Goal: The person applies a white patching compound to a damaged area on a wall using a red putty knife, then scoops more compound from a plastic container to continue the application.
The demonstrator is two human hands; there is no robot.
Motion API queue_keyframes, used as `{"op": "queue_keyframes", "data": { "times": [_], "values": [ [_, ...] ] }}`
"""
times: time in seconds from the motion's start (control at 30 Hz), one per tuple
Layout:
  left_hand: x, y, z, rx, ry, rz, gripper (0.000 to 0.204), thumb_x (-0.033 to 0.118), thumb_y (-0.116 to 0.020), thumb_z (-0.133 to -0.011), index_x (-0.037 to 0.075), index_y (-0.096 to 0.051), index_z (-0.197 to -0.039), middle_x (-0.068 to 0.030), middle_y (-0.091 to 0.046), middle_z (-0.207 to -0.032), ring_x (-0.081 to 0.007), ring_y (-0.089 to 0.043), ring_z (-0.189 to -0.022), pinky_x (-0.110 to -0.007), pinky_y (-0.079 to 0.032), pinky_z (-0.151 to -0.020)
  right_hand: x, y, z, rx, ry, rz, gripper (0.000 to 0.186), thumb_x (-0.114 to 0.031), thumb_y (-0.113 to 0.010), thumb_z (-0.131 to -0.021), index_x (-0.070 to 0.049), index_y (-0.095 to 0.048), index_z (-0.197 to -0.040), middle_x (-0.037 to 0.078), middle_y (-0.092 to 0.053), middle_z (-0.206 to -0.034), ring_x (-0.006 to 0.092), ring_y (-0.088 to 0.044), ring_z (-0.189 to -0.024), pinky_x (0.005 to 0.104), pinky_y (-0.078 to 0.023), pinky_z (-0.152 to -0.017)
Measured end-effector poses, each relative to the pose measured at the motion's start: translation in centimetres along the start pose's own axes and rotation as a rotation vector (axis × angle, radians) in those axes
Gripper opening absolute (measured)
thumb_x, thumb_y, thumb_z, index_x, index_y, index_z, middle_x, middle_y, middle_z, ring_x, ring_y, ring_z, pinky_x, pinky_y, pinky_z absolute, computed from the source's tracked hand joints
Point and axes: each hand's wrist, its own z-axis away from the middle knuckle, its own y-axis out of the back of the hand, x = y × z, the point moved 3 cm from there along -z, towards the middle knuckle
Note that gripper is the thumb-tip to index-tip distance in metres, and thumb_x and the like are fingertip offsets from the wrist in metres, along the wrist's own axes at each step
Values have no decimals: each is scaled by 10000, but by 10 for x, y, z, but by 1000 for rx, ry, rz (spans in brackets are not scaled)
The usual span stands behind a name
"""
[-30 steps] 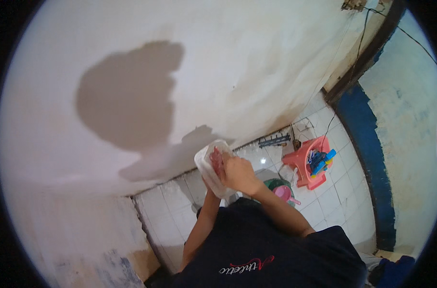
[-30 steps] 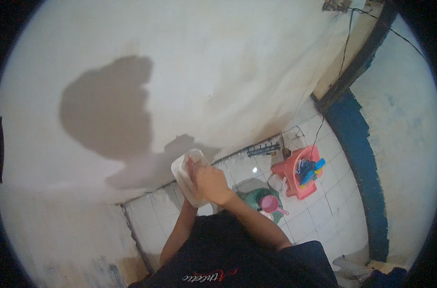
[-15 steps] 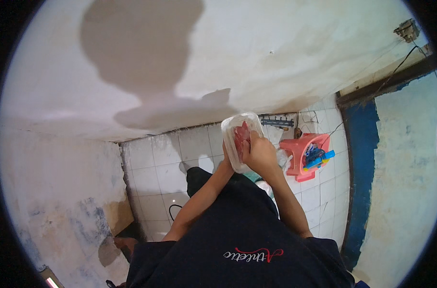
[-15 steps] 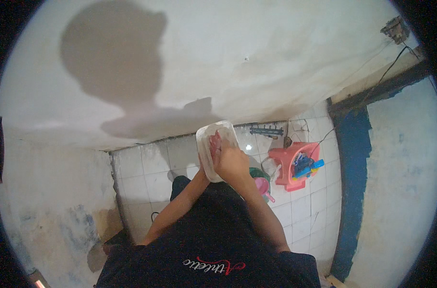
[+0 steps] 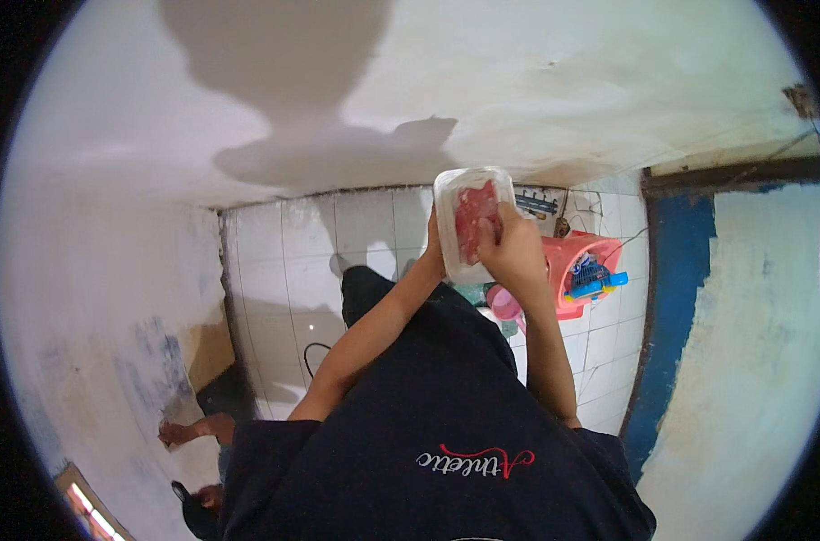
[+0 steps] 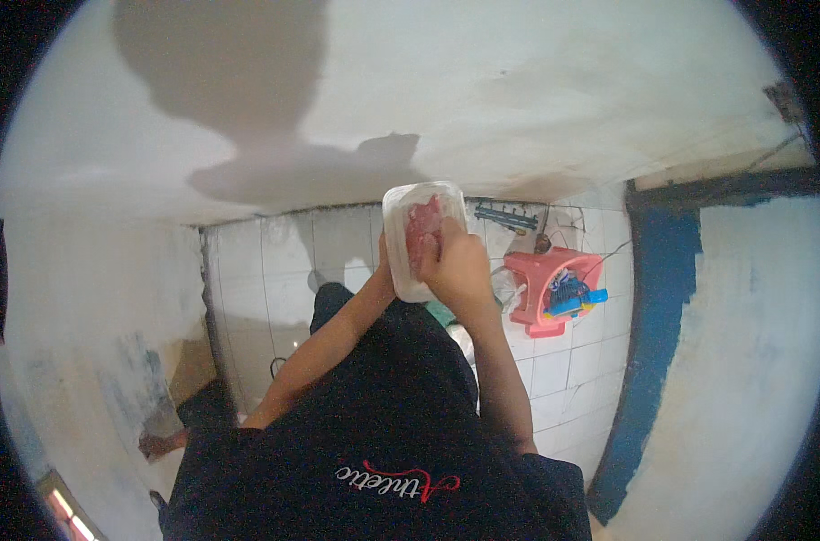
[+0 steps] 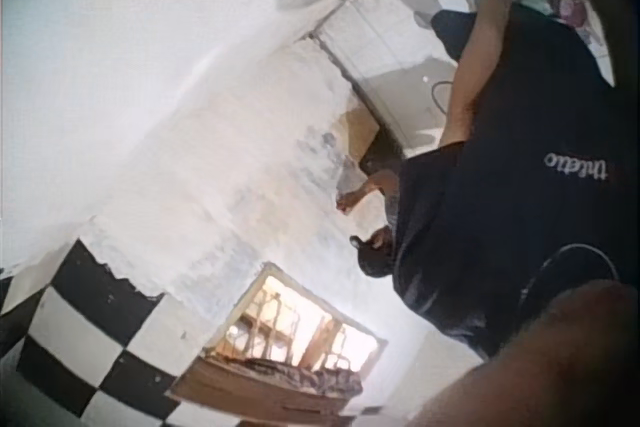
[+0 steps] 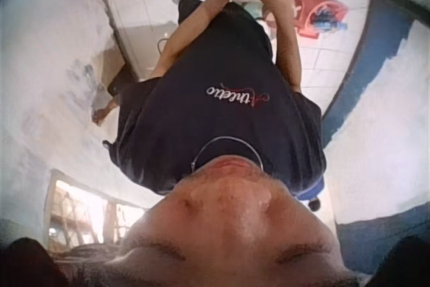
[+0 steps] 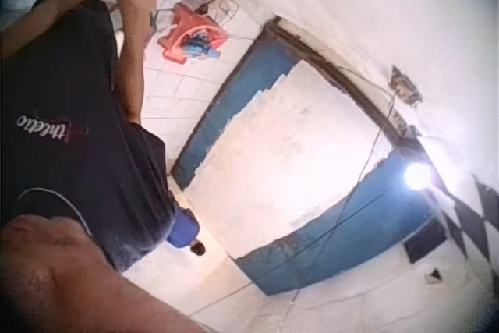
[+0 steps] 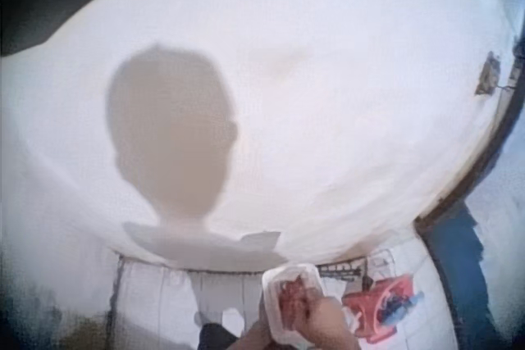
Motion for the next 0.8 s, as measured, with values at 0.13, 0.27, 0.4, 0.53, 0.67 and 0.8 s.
{"op": "queue_keyframes", "data": {
  "times": [0.13, 0.27, 0.4, 0.53, 0.67, 0.8],
  "values": [
    [7, 12, 5, -159, 122, 253, 668, 532, -325, -971, 88, -381, -1467, -140, -445, -1465, -350, -474, -1293, -488, -364, -1121, -7, -9, -1, -2, 24, 64, 157, -88, -626, -848, 44, -550, -811, 239, -558, -616, 425, -574, -567, 450, -429, -530],
    [13, 12, 6, 69, 31, 224, 678, 559, -327, -979, 72, -407, -1444, -162, -510, -1393, -357, -521, -1238, -492, -418, -1074, -7, -14, -6, 34, 151, -47, 172, -104, -642, -859, 35, -555, -805, 214, -559, -635, 354, -534, -532, 410, -415, -522],
    [34, -6, 16, -102, 48, 237, 658, 556, -334, -984, 75, -441, -1419, -155, -511, -1393, -344, -526, -1232, -488, -421, -1069, -19, -26, -10, -77, 115, 4, 168, -104, -636, -868, 35, -559, -812, 215, -566, -654, 357, -528, -537, 410, -423, -529],
    [66, 26, 16, -124, 105, 404, 712, 602, -340, -957, 87, -412, -1445, -155, -516, -1389, -336, -533, -1221, -479, -422, -1066, -46, -44, -20, -38, 196, 5, 175, -107, -635, -870, 36, -562, -797, 214, -568, -648, 348, -544, -539, 409, -424, -529],
    [90, 14, 14, -196, 188, 92, 694, 575, -314, -962, 91, -404, -1451, -159, -513, -1391, -337, -536, -1222, -480, -426, -1063, -51, -43, -37, -100, 133, -23, 173, -109, -636, -864, 38, -568, -802, 218, -581, -653, 362, -577, -562, 417, -438, -542],
    [98, 16, 4, 140, 45, -10, 646, 500, -291, -976, 82, -390, -1459, -166, -465, -1435, -346, -499, -1263, -476, -386, -1104, -58, -48, -46, -81, 133, -30, 188, -119, -641, -857, 37, -561, -789, 220, -582, -649, 372, -584, -565, 417, -444, -547]
  ]
}}
